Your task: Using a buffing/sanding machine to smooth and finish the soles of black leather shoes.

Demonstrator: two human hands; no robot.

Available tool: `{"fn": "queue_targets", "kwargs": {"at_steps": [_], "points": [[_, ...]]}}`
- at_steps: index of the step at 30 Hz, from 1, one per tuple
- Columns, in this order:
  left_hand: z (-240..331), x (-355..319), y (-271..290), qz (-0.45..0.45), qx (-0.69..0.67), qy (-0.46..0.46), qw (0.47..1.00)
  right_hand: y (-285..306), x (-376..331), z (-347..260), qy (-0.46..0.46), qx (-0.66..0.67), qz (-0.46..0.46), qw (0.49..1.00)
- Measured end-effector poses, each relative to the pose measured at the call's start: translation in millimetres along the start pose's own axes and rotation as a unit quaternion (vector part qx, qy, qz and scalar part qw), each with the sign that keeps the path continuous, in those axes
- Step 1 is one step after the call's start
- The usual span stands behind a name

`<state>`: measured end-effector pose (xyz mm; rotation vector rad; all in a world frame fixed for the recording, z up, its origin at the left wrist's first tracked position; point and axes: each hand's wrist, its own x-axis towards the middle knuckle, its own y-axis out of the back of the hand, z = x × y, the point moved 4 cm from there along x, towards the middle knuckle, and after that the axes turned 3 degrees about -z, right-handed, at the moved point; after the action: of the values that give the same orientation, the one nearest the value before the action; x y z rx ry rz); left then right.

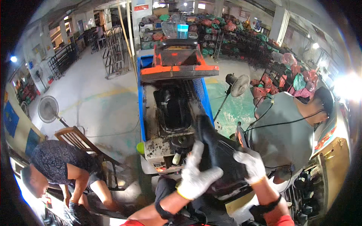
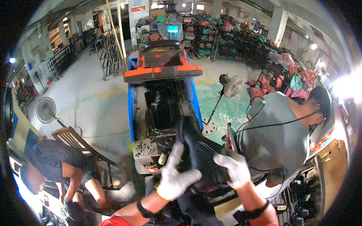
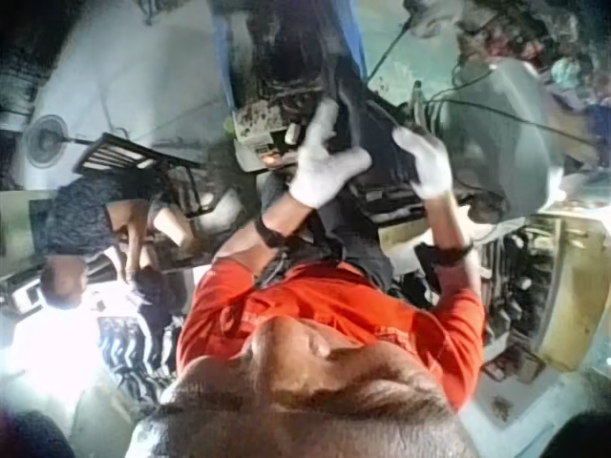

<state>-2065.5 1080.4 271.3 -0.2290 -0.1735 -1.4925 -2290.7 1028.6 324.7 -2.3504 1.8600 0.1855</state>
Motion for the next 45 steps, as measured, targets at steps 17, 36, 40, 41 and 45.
{"fn": "queue_targets", "kwargs": {"at_steps": [17, 36, 40, 41, 45], "points": [[-47, 290, 135, 0.126, 0.495, 0.218, 0.832, -130, 219, -252, 0.647, -0.363, 0.206, 0.638], [-86, 39, 112, 0.127, 0.425, 0.144, 0.885, -179, 240, -95, 0.488, -0.566, -0.186, 0.638], [-137, 18, 67, 0.028, 0.413, 0.156, 0.897, -161, 236, 13, 0.447, -0.610, -0.216, 0.618], [-150, 13, 65, 0.030, 0.433, 0.119, 0.893, -162, 241, 36, 0.448, -0.624, -0.218, 0.602], [-157, 10, 51, 0.092, 0.197, 0.191, 0.957, -169, 235, 34, 0.490, -0.594, -0.141, 0.623]]}}
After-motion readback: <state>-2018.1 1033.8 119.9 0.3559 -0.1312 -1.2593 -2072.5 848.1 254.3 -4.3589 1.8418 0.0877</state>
